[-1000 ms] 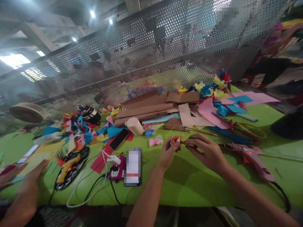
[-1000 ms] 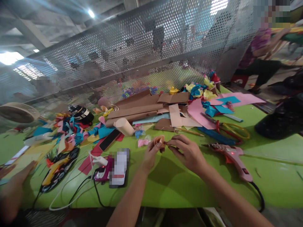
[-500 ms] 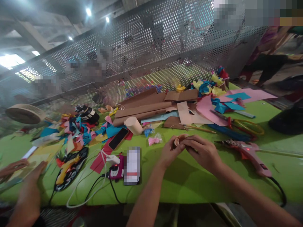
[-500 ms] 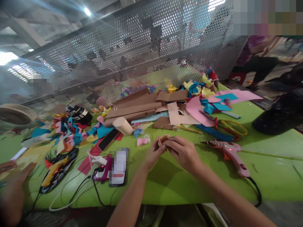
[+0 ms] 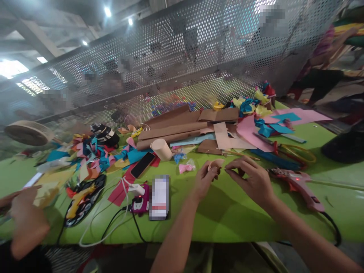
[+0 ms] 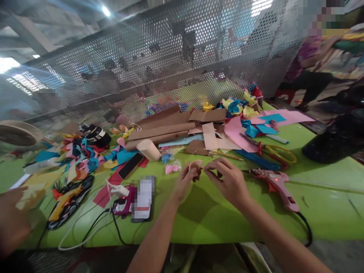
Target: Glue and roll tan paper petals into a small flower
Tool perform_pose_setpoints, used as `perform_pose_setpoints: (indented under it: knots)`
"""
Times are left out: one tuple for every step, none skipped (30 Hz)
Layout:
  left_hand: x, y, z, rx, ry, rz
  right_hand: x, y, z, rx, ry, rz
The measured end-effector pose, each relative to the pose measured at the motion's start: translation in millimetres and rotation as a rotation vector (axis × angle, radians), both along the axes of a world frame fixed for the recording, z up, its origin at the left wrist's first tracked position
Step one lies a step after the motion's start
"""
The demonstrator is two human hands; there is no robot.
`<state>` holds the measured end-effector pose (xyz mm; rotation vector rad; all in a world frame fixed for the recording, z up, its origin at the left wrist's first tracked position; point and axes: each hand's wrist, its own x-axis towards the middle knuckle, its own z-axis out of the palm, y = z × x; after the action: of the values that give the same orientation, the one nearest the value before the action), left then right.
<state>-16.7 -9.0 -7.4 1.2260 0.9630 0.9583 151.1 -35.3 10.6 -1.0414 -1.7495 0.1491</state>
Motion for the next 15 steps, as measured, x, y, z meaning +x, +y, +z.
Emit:
perform_pose_setpoints:
  knots:
    - [0, 0, 0.1, 0.002, -0.004, -0.003, 1, -2, -0.8, -0.002, -0.009, 0.013]
    - [-1, 0, 0.4, 0.006, -0.007, -0.007, 2, -4, -1.9, -0.008, -0.02, 0.023]
    - [-1, -1, 0.7, 0.012, -0.01, -0.011, 2, -7, -2.9, -0.019, -0.03, 0.028]
    - [-2, -1, 1.0, 0.017, -0.016, -0.012, 4, -10, -3.6, -0.034, -0.035, 0.025]
    - [-2, -1, 1.3, 0.022, -0.024, -0.013, 6, -13, -3.6, -0.052, -0.035, 0.014]
    - [-3, -1, 1.3, 0.028, -0.032, -0.013, 9, -17, -3.0, -0.071, -0.034, -0.003]
    - [-4, -1, 1.3, 0.035, -0.041, -0.012, 15, -21, -1.8, -0.09, -0.035, -0.029]
    - [-4, 0, 1.1, 0.042, -0.049, -0.011, 22, -26, -0.4, -0.103, -0.038, -0.065]
    - [-5, 0, 0.8, 0.05, -0.055, -0.01, 31, -30, 0.8, -0.122, -0.051, -0.114]
    - [-6, 1, 0.6, 0.058, -0.058, -0.01, 43, -35, 1.1, -0.133, -0.073, -0.171]
    - [-8, 1, 0.6, 0.064, -0.06, -0.008, 57, -41, -0.1, -0.115, -0.086, -0.252]
    - [-9, 1, 0.9, 0.068, -0.061, -0.005, 73, -47, -3.5, -0.144, -0.103, -0.347]
    - [-9, 1, 1.6, 0.071, -0.063, -0.003, 90, -53, -9.2, -0.188, -0.123, -0.432]
    - [-10, 1, 2.6, 0.074, -0.067, -0.002, 107, -59, -17.1, -0.268, -0.161, -0.523]
    - [-10, 0, 3.9, 0.077, -0.074, -0.001, 125, -64, -26.9, -0.325, -0.197, -0.595]
